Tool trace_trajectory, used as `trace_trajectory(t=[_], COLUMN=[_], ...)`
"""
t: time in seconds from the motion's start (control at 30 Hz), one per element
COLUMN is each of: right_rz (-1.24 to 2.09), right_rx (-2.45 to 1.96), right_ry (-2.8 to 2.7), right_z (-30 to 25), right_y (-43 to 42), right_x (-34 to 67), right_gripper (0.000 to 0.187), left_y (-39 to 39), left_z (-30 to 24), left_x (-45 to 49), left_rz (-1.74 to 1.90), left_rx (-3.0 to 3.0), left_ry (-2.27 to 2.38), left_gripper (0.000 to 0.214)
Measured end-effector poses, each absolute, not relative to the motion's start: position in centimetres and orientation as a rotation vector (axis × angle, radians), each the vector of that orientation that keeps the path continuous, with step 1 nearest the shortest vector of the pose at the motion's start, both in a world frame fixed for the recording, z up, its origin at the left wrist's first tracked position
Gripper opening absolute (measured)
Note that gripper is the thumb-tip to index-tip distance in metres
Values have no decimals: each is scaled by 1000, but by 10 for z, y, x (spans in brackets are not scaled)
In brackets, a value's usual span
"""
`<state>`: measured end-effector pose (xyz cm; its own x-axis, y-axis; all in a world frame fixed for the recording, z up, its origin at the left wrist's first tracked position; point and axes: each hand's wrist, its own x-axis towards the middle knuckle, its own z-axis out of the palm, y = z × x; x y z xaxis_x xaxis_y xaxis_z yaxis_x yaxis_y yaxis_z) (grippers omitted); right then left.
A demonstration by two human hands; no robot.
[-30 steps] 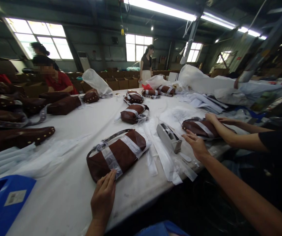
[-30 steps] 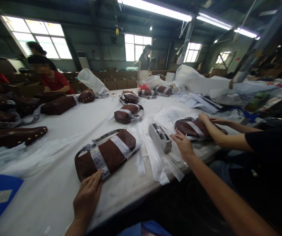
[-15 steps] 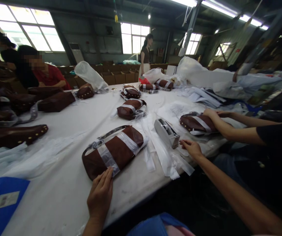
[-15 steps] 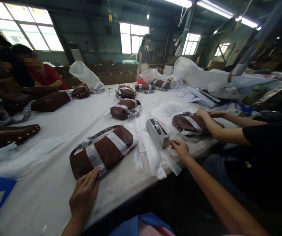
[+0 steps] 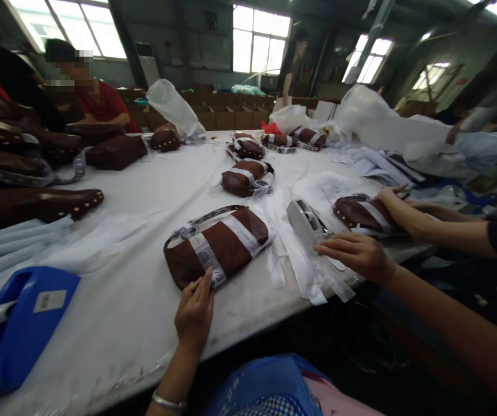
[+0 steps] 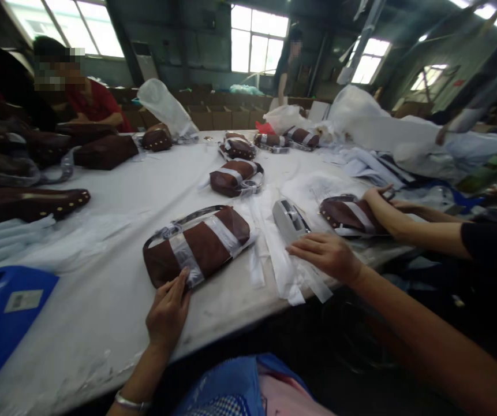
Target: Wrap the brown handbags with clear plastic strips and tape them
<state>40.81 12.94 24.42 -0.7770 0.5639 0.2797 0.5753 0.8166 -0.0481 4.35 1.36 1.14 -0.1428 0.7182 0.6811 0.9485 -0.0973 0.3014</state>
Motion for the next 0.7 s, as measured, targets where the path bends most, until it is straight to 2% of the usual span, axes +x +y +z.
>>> trace_trajectory(t=[0.13, 0.37, 0.57, 0.7], right_rz=[108, 295, 138, -53], right_rx=[-567, 125, 368, 217], right_ry=[-2884, -3155, -3378, -3440], right_z=[230, 187, 154, 145], right_y=[148, 200, 222, 219], right_x=[315, 161, 95, 78], right_gripper=[22, 25, 10, 16], left_y=[12, 16, 14, 14], left_z=[15, 15, 8, 6], left_x=[48, 51, 54, 55], left_rz=[-1149, -1210, -1215, -1199], left_rx=[-1849, -1848, -1821, -1810], left_ry=[-1939, -1998, -1988, -1986], left_gripper=[69, 54, 55, 51])
